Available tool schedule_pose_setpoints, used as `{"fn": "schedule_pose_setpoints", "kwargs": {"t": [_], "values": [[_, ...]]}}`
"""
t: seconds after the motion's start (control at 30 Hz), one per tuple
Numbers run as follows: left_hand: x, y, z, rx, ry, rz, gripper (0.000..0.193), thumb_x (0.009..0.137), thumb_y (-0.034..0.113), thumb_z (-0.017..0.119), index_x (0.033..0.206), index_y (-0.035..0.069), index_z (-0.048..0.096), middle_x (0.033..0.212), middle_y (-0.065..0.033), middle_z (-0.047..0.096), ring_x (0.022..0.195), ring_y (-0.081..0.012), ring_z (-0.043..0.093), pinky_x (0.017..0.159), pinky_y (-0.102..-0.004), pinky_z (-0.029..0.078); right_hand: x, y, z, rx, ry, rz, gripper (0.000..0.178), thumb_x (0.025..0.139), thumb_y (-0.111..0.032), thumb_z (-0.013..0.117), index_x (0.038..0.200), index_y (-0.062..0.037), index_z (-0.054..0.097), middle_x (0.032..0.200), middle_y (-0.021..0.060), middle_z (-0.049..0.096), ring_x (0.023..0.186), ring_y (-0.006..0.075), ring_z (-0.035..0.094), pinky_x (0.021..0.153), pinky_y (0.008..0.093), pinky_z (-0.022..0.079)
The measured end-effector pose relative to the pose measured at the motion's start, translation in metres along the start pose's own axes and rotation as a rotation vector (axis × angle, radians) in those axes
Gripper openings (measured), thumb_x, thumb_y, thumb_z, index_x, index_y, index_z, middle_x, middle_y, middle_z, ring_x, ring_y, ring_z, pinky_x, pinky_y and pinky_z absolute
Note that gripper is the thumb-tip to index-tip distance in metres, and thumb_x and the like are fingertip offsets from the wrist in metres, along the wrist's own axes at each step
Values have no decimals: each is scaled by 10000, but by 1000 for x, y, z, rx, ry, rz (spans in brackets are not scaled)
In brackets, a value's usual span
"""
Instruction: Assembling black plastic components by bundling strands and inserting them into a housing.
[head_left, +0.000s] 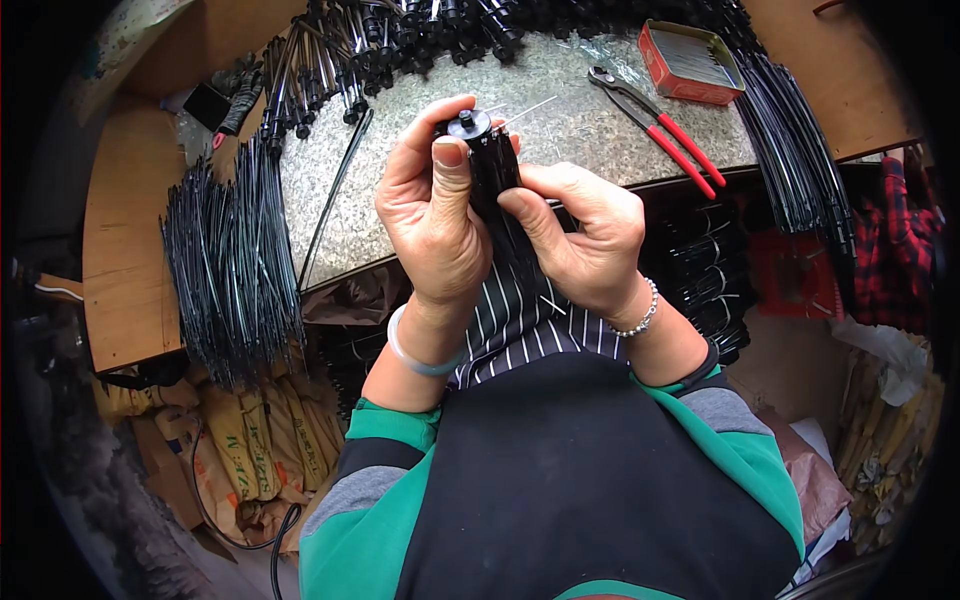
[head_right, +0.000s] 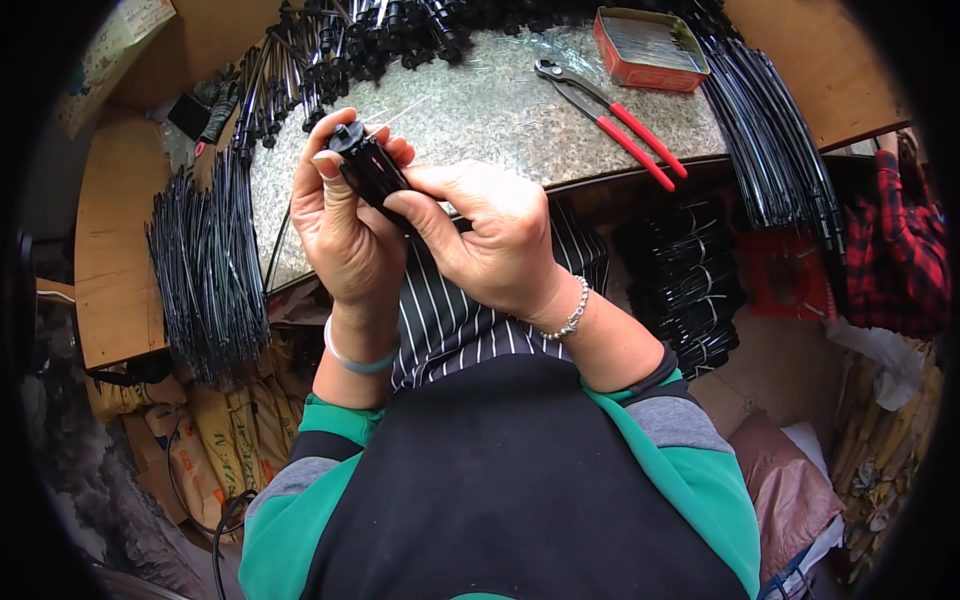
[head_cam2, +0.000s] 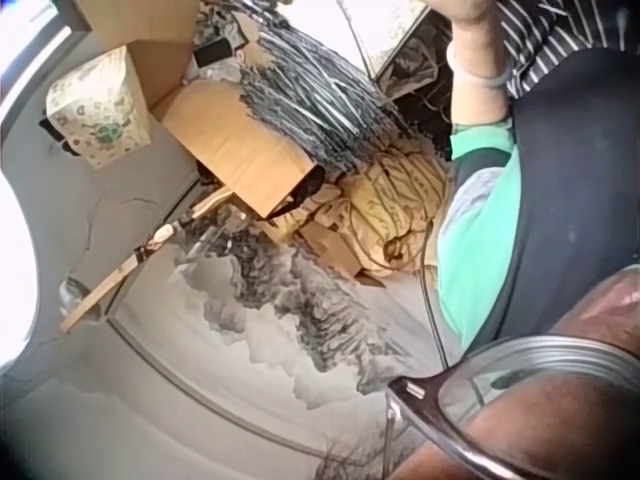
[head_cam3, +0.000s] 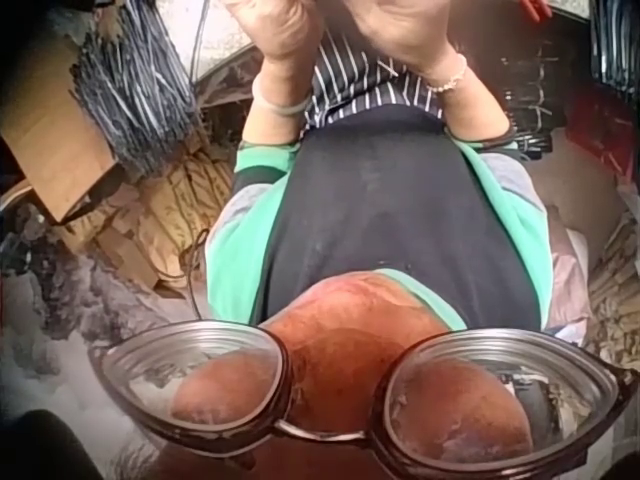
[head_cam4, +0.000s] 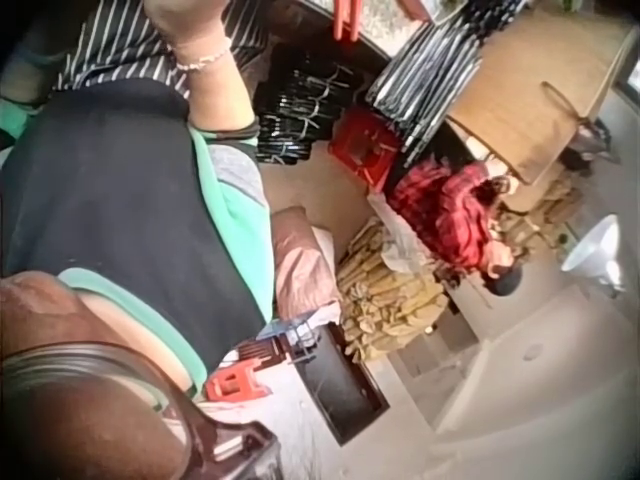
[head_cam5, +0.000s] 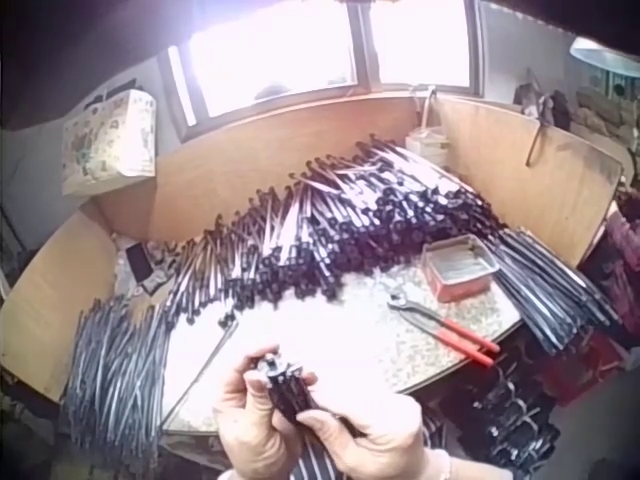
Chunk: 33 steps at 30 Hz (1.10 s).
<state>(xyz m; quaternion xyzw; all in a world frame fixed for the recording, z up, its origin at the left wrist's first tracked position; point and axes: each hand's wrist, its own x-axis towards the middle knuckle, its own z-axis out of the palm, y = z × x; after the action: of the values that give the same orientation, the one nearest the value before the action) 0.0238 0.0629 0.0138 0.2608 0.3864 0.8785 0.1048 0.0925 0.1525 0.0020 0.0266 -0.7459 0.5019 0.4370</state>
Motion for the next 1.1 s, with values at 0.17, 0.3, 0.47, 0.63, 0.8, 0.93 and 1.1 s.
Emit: {"fn": "schedule_pose_setpoints", "kwargs": {"t": [0.17, 0.3, 0.47, 0.63, 0.8, 0.93, 1.1], "values": [[-1, -1, 1, -2, 5, 10, 342, 885, 201, 567, 1125, -37, 519, 898, -114, 635, 801, -166, 638, 721, -265, 530, 1, -2, 0, -13, -6, -13, 155, 757, -75, 690, 881, 12, 657, 765, 147, 652, 632, 236, 641, 570, 281, 492], [-1, -1, 1, 38, -5, 30, 338, 883, 196, 571, 1119, -41, 522, 901, -113, 634, 805, -159, 633, 724, -250, 521, 0, -1, -3, -21, -39, 2, 151, 794, -65, 663, 913, 26, 653, 792, 131, 654, 680, 177, 630, 610, 258, 485], [-1, -4, -10, 133, -42, 4, 392, 915, 275, 501, 1164, -26, 473, 951, -157, 613, 856, -216, 625, 800, -332, 515, -3, 3, -5, 28, -73, 89, 157, 815, -59, 646, 943, 32, 649, 805, 119, 656, 706, 142, 621, 634, 244, 478], [-1, -4, -14, 101, -119, -29, 417, 922, 291, 482, 1186, -30, 450, 972, -167, 612, 872, -236, 629, 807, -346, 516, -3, 3, -3, 57, -54, 157, 153, 817, -58, 644, 935, 41, 645, 805, 120, 653, 720, 132, 616, 639, 234, 474], [2, -2, -18, -2, -163, -93, 445, 924, 310, 474, 1207, -31, 426, 975, -178, 616, 870, -254, 637, 808, -360, 520, -2, 5, -1, 197, -41, 160, 102, 817, -27, 638, 889, 44, 642, 812, 97, 639, 718, 112, 591, 645, 221, 467], [0, 0, -8, -101, -55, -68, 410, 906, 272, 523, 1157, -51, 491, 897, -151, 635, 821, -187, 636, 746, -284, 523, -6, 6, -1, 389, -11, 330, 69, 818, -10, 633, 854, 49, 629, 818, 78, 625, 712, 92, 563, 644, 212, 458], [-3, -2, -9, -66, -35, -72, 404, 909, 270, 518, 1153, -52, 486, 886, -148, 636, 822, -183, 637, 740, -278, 526, -11, 12, 0, 348, -2, 216, 68, 823, -8, 628, 852, 52, 615, 824, 66, 618, 712, 73, 537, 640, 203, 449]]}}
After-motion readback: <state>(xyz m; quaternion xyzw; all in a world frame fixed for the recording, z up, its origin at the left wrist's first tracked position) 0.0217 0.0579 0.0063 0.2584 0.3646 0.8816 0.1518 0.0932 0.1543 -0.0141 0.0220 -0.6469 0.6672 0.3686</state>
